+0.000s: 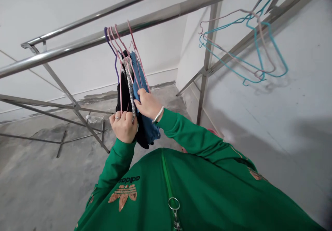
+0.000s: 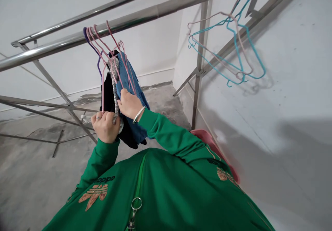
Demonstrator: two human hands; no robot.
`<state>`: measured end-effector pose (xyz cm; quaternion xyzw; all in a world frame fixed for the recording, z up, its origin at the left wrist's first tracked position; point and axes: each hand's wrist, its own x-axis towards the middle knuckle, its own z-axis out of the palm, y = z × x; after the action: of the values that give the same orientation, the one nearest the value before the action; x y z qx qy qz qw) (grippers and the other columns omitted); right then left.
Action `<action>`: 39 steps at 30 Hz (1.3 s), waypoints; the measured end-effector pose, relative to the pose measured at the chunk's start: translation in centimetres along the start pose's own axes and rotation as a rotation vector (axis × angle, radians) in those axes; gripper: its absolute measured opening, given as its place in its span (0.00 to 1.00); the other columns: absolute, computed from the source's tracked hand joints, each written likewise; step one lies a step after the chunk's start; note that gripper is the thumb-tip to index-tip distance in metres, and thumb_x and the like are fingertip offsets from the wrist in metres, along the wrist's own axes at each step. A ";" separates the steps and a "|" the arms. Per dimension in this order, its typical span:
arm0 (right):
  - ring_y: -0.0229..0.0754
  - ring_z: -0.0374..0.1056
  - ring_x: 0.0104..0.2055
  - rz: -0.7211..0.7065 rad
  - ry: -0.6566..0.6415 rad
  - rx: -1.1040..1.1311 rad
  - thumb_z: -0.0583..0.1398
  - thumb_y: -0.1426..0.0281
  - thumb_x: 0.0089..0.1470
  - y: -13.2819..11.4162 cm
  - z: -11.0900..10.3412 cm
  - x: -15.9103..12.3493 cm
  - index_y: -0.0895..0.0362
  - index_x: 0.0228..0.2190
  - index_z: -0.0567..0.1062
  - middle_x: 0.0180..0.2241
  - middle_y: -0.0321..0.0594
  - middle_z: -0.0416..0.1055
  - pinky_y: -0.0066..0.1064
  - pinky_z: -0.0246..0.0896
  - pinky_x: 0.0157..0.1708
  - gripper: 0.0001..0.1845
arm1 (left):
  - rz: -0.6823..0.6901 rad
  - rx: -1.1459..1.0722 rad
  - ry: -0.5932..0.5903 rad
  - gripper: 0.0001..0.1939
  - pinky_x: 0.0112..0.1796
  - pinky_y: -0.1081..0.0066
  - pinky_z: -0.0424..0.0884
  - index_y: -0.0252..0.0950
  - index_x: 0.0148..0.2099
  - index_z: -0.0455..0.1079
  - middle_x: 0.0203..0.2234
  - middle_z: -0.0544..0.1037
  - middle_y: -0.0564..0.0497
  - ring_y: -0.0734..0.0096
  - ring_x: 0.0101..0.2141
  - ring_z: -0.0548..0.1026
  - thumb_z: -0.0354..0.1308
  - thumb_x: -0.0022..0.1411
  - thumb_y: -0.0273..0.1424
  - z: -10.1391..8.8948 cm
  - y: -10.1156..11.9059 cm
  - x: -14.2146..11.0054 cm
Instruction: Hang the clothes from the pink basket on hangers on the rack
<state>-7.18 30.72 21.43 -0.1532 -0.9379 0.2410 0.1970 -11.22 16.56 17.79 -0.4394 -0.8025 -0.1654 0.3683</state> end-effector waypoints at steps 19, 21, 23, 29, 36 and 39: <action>0.41 0.69 0.30 -0.082 -0.182 -0.288 0.45 0.62 0.64 3.9 0.3 -9.5 0.61 0.28 0.74 0.28 0.48 0.75 0.32 0.38 0.26 0.25 | -0.070 -0.106 -0.103 0.14 0.38 0.62 0.56 0.32 0.43 0.73 0.25 0.75 0.44 0.60 0.31 0.68 0.49 0.61 0.31 1.6 1.7 2.4; 0.39 0.66 0.29 -0.068 -0.187 -0.189 0.47 0.65 0.62 5.4 1.6 -10.4 0.61 0.25 0.72 0.27 0.46 0.74 0.31 0.39 0.26 0.21 | -0.067 -0.135 -0.108 0.21 0.38 0.63 0.56 0.31 0.55 0.68 0.26 0.76 0.45 0.62 0.30 0.68 0.48 0.61 0.30 1.3 1.8 2.9; 0.35 0.62 0.26 -0.056 -0.200 -0.009 0.51 0.69 0.57 6.9 3.2 -11.2 0.60 0.20 0.68 0.25 0.43 0.71 0.30 0.42 0.27 0.17 | -0.031 -0.148 -0.114 0.25 0.37 0.65 0.57 0.33 0.60 0.64 0.24 0.76 0.48 0.65 0.28 0.68 0.47 0.61 0.29 1.1 1.9 3.4; 0.31 0.50 0.20 0.315 0.091 0.706 0.54 0.66 0.47 12.4 6.9 -12.2 0.55 0.12 0.56 0.15 0.31 0.53 0.26 0.47 0.24 0.17 | -0.026 -0.223 -0.061 0.29 0.40 0.65 0.61 0.34 0.63 0.59 0.30 0.78 0.48 0.67 0.28 0.71 0.48 0.59 0.30 0.0 1.6 4.2; 0.33 0.43 0.20 0.659 0.806 1.061 0.58 0.61 0.42 20.3 2.3 -11.5 0.51 0.16 0.49 0.15 0.28 0.42 0.30 0.45 0.20 0.21 | -0.166 -0.160 0.236 0.22 0.55 0.47 0.54 0.33 0.55 0.66 0.37 0.77 0.41 0.53 0.47 0.72 0.55 0.59 0.34 0.4 1.1 0.3; 0.34 0.42 0.20 0.663 0.930 1.122 0.60 0.61 0.37 21.5 0.2 -12.6 0.51 0.16 0.49 0.16 0.28 0.42 0.30 0.46 0.21 0.22 | -0.064 -0.148 0.277 0.11 0.56 0.41 0.48 0.37 0.44 0.73 0.28 0.76 0.45 0.51 0.51 0.69 0.57 0.58 0.31 1.2 1.1 -2.8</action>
<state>7.92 43.75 6.52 -0.3869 -0.4044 0.6342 0.5335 -9.91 16.27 14.87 -0.4127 -0.7431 -0.2946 0.4367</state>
